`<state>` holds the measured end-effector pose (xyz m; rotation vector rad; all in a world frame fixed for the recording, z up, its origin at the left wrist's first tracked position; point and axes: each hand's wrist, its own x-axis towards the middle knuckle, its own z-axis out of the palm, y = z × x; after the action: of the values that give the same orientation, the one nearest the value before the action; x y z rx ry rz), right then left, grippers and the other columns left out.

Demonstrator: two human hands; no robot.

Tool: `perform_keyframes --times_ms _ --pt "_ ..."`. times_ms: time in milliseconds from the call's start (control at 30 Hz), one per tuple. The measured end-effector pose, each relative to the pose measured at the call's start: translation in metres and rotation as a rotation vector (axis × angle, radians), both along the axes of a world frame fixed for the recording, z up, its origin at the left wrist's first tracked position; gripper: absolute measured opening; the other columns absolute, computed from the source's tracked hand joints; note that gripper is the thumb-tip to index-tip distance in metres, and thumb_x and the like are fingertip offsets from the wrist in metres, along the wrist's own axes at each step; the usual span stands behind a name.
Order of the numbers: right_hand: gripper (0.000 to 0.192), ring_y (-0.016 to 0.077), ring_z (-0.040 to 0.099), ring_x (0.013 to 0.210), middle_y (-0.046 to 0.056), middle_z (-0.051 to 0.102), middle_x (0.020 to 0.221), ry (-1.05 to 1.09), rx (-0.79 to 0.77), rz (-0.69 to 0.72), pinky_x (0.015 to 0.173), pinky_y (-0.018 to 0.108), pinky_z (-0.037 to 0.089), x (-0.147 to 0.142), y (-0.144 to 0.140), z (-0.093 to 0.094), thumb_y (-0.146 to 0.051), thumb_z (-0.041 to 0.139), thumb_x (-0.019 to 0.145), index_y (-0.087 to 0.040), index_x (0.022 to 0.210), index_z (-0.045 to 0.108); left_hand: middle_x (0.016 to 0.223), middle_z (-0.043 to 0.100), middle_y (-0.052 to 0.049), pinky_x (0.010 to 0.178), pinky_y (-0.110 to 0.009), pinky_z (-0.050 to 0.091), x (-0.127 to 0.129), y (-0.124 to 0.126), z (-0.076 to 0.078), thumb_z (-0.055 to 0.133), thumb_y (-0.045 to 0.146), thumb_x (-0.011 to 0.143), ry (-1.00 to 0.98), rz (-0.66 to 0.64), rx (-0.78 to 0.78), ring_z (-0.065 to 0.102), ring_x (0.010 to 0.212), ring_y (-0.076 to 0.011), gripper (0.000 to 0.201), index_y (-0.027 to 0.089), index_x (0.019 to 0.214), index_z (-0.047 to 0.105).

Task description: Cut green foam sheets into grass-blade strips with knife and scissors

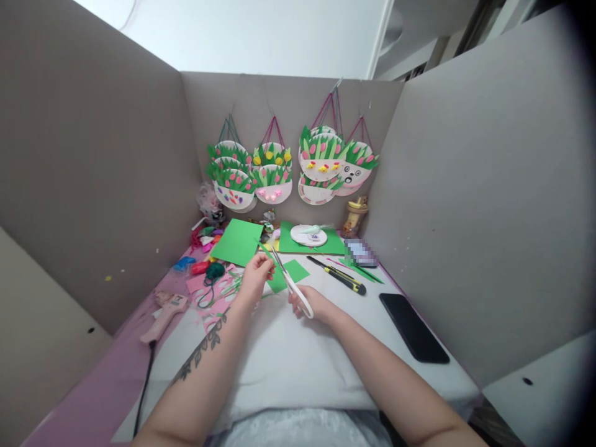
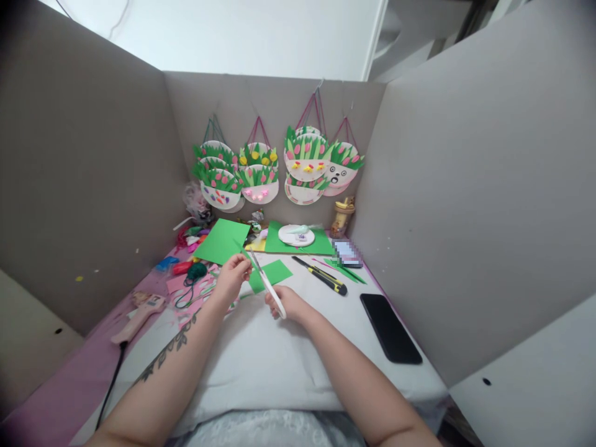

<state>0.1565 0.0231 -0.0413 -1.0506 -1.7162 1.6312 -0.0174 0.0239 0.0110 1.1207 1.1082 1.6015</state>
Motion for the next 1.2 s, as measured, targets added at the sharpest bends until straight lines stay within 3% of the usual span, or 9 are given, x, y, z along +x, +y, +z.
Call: perform_keyframes --times_ms 67,200,367,567,1000,1200 --pt "0.020 0.0108 0.052 0.047 -0.003 0.053 0.060 0.023 0.053 -0.047 0.046 0.023 0.042 -0.002 -0.001 0.002 -0.033 0.062 0.065 -0.018 0.074 0.054 0.058 0.049 0.005 0.045 -0.018 0.032 0.002 -0.001 0.000 0.061 0.027 0.066 -0.001 -0.021 -0.012 0.042 0.049 -0.0065 0.015 0.018 0.067 0.049" --pt "0.023 0.0112 0.050 0.050 -0.003 0.055 0.057 0.080 0.182 -0.269 0.049 0.023 0.040 -0.004 0.000 0.012 -0.037 0.065 0.066 -0.017 0.073 0.055 0.057 0.046 0.005 0.045 -0.019 0.031 0.006 -0.003 -0.003 0.060 0.027 0.066 0.069 -0.133 -0.086 0.040 0.049 -0.0070 0.014 0.017 0.066 0.050" --pt "0.028 0.0120 0.049 0.050 -0.002 0.057 0.056 0.214 0.136 -0.435 0.049 0.024 0.036 -0.003 0.003 0.020 -0.035 0.069 0.062 -0.016 0.079 0.058 0.059 0.044 0.005 0.048 -0.020 0.030 0.013 -0.008 -0.009 0.062 0.036 0.070 0.200 -0.283 -0.108 0.038 0.053 -0.0077 0.023 0.017 0.065 0.050" --pt "0.023 0.0099 0.044 0.047 -0.003 0.054 0.053 0.341 0.077 -0.374 0.046 0.022 0.031 -0.003 0.003 0.019 -0.029 0.069 0.058 -0.016 0.072 0.055 0.063 0.045 0.004 0.053 -0.021 0.029 0.021 -0.008 -0.018 0.067 0.043 0.070 0.177 -0.415 -0.036 0.037 0.057 -0.0080 0.033 0.017 0.067 0.048" --pt "0.022 0.0103 0.046 0.054 -0.003 0.055 0.060 0.360 0.063 -0.246 0.051 0.023 0.033 -0.004 0.001 0.016 -0.027 0.071 0.059 -0.017 0.072 0.057 0.061 0.044 0.005 0.054 -0.022 0.028 0.025 -0.009 -0.021 0.064 0.045 0.073 0.173 -0.434 -0.031 0.037 0.055 -0.0077 0.034 0.017 0.068 0.046" --pt "0.025 0.0101 0.045 0.053 -0.004 0.053 0.058 0.263 0.122 -0.326 0.053 0.023 0.035 -0.005 0.001 0.020 -0.030 0.072 0.058 -0.017 0.070 0.055 0.062 0.046 0.004 0.054 -0.022 0.028 0.027 -0.010 -0.018 0.065 0.049 0.070 0.192 -0.395 -0.066 0.038 0.056 -0.0083 0.036 0.016 0.069 0.051"
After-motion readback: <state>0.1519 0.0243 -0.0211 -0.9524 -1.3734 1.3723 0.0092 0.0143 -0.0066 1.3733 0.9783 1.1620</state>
